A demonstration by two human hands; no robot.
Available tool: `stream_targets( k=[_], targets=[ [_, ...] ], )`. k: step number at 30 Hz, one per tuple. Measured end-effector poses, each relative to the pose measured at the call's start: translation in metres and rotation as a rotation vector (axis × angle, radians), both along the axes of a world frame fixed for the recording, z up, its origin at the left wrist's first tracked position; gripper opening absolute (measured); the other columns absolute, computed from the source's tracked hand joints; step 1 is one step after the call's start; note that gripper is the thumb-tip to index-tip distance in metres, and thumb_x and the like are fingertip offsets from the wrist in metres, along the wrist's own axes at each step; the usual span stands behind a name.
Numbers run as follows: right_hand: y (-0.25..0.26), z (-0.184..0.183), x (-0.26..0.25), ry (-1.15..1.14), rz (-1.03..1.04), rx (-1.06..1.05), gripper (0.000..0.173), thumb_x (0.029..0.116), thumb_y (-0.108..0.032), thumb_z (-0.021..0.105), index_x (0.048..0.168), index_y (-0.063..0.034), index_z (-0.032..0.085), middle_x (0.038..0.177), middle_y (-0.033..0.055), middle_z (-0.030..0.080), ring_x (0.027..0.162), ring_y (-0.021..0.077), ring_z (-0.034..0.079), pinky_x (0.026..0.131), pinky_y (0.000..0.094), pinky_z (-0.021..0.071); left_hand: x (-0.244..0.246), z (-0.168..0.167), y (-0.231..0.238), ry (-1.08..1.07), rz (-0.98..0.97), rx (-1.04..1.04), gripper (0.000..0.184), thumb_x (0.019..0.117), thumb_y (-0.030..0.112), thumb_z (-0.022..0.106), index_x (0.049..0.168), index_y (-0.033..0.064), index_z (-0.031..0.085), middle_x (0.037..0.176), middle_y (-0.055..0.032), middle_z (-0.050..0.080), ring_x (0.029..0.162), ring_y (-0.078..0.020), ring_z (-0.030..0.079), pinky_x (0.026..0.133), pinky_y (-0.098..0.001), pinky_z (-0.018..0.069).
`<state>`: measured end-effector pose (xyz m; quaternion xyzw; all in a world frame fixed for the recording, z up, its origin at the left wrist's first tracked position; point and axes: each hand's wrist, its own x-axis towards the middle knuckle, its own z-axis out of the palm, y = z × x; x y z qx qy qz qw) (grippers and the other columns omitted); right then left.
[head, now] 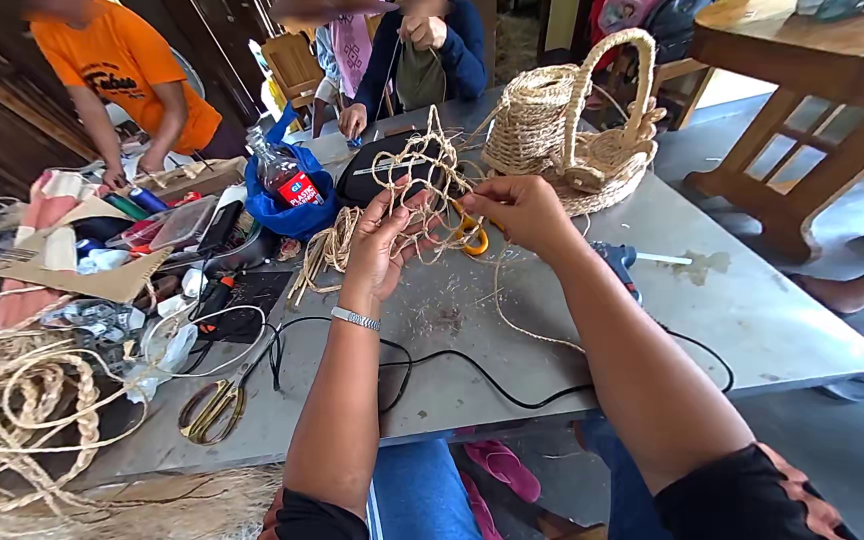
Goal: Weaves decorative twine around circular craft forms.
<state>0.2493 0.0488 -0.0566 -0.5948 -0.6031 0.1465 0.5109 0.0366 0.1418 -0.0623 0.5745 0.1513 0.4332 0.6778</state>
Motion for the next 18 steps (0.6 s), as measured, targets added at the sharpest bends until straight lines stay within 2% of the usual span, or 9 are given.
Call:
stream_targets(
  k=[2,6,12,15,18],
  targets=[
    [-0.0006,0.0000,-0.0012,-0.001,0.008,0.006,0.024,0.1026,-0.029,0.064,0.109,-0.0090,0.075,0.090,-0.0006,0.074,0.066,0.0026,0.061,0.060,0.0244,0.0504,-0.0010,0.0001,0.0007,-0.005,0.003,-0.002,0.038,0.1088,0.009,0.043,0.146,0.0151,0.051,0.132,-0.0136,0.066,0.101,-0.0272,0.073,0.081,-0.0393,0.0631],
    [-0.0038,0.0025,-0.0033,0.018,0.008,-0.004,0.023,0.1033,-0.028,0.063,0.107,-0.0085,0.075,0.082,-0.0014,0.073,0.058,0.0022,0.059,0.052,0.0227,0.0483,-0.0013,-0.0003,0.0010,-0.011,0.000,-0.010,0.038,0.1085,0.008,0.043,0.145,0.0143,0.050,0.132,-0.0139,0.066,0.101,-0.0272,0.074,0.081,-0.0389,0.0633],
    [-0.0039,0.0030,0.0001,0.030,-0.004,0.001,0.024,0.1036,-0.029,0.063,0.109,-0.0091,0.075,0.086,-0.0002,0.074,0.061,0.0048,0.062,0.053,0.0248,0.0510,-0.0005,-0.0020,0.0015,-0.001,-0.036,0.005,0.038,0.1081,0.006,0.042,0.145,0.0130,0.049,0.134,-0.0155,0.065,0.105,-0.0294,0.073,0.087,-0.0435,0.0616],
    [-0.0040,0.0038,0.0008,0.056,0.021,0.007,0.024,0.1031,-0.029,0.064,0.110,-0.0092,0.075,0.086,-0.0009,0.073,0.058,0.0039,0.060,0.050,0.0232,0.0488,-0.0007,-0.0027,0.0026,-0.019,-0.045,0.006,0.039,0.1079,0.005,0.042,0.145,0.0133,0.049,0.134,-0.0158,0.065,0.105,-0.0303,0.072,0.088,-0.0446,0.0613],
    [-0.0060,0.0054,0.0001,0.109,0.067,-0.011,0.024,0.1013,-0.027,0.066,0.116,-0.0093,0.072,0.088,-0.0001,0.073,0.057,0.0050,0.059,0.048,0.0226,0.0481,-0.0013,-0.0027,0.0038,-0.027,-0.042,0.006,0.040,0.1081,0.006,0.041,0.147,0.0148,0.047,0.135,-0.0156,0.064,0.106,-0.0299,0.072,0.088,-0.0440,0.0611]
  ],
)
